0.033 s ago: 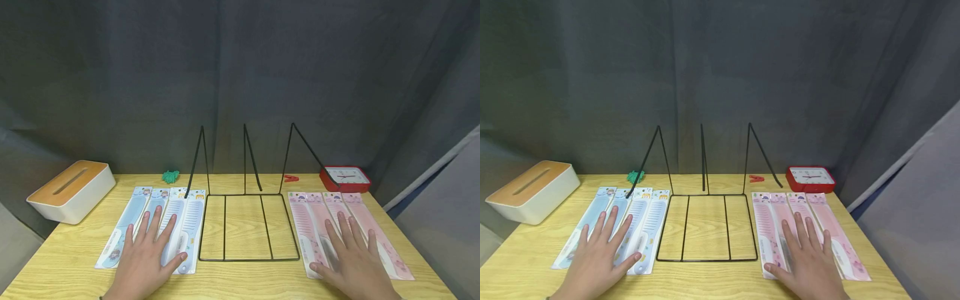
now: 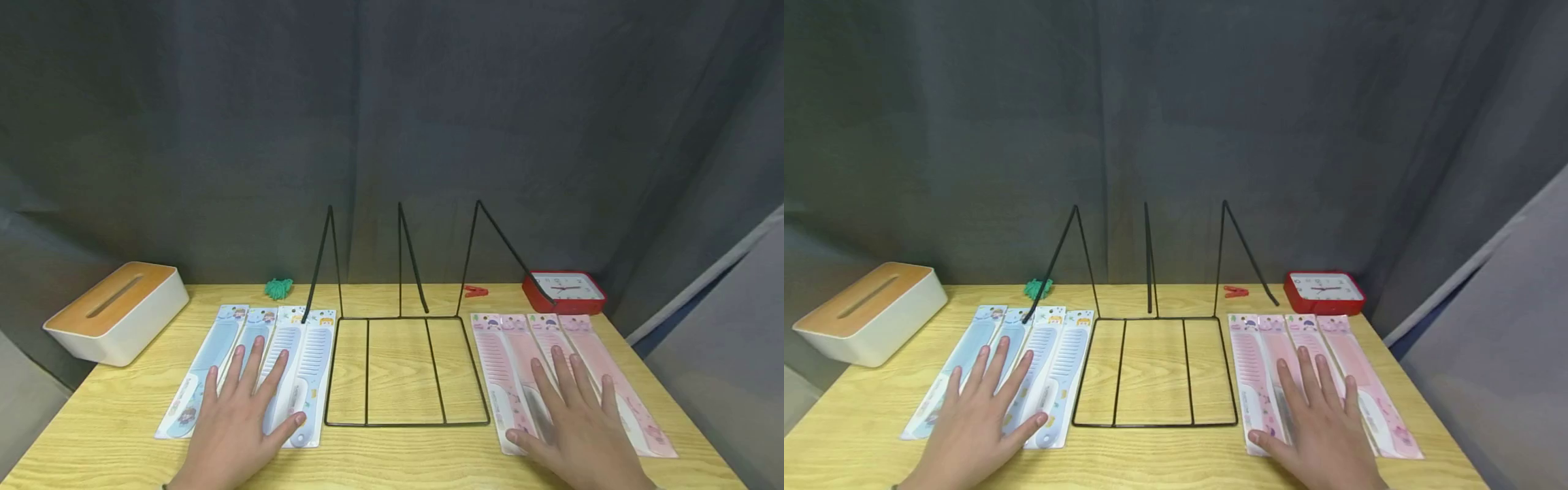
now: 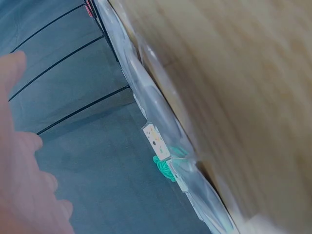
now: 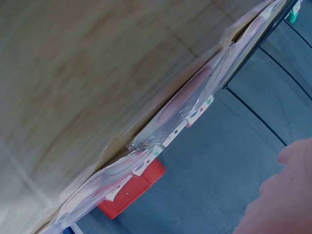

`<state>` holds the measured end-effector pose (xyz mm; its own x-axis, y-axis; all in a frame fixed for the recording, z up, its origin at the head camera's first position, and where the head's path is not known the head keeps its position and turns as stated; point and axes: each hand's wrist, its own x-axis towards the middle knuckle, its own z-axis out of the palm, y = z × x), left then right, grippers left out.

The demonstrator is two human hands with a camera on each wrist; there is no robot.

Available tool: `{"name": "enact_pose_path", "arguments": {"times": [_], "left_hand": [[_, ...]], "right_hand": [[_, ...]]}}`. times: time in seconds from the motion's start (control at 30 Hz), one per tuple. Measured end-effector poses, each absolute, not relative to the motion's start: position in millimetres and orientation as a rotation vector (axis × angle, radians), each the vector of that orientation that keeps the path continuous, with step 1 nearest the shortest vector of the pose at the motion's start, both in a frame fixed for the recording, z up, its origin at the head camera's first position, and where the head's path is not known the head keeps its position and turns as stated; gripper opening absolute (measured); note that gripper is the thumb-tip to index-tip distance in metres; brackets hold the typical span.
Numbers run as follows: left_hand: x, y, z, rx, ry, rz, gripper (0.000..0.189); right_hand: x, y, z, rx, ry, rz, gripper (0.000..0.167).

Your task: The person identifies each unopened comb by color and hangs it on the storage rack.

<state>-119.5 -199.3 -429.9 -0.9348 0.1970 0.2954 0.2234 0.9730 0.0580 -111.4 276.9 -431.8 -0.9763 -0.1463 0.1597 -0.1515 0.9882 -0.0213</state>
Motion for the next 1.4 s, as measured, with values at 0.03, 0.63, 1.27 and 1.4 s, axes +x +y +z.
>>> {"name": "enact_pose_path", "arguments": {"times": [0.03,0.63,1.27,1.4], "left_hand": [[-119,-200,-430,-0.311,-2.826,-0.131,0.093],[-142,-199,-447,-0.42,-2.937,-0.605,0.082],[-174,-162,-453,-0.565,-3.027,-0.753,0.081],[-176,-163,-456,-0.586,-3.049,-0.758,0.081]], "right_hand": [[-111,277,-432,0.226,-2.974,0.054,0.117],[-167,298,-432,0.274,-2.946,0.612,0.116],[-314,299,-447,0.068,-3.197,0.951,0.079],[-318,300,-452,0.083,-3.191,0.911,0.056]]}}
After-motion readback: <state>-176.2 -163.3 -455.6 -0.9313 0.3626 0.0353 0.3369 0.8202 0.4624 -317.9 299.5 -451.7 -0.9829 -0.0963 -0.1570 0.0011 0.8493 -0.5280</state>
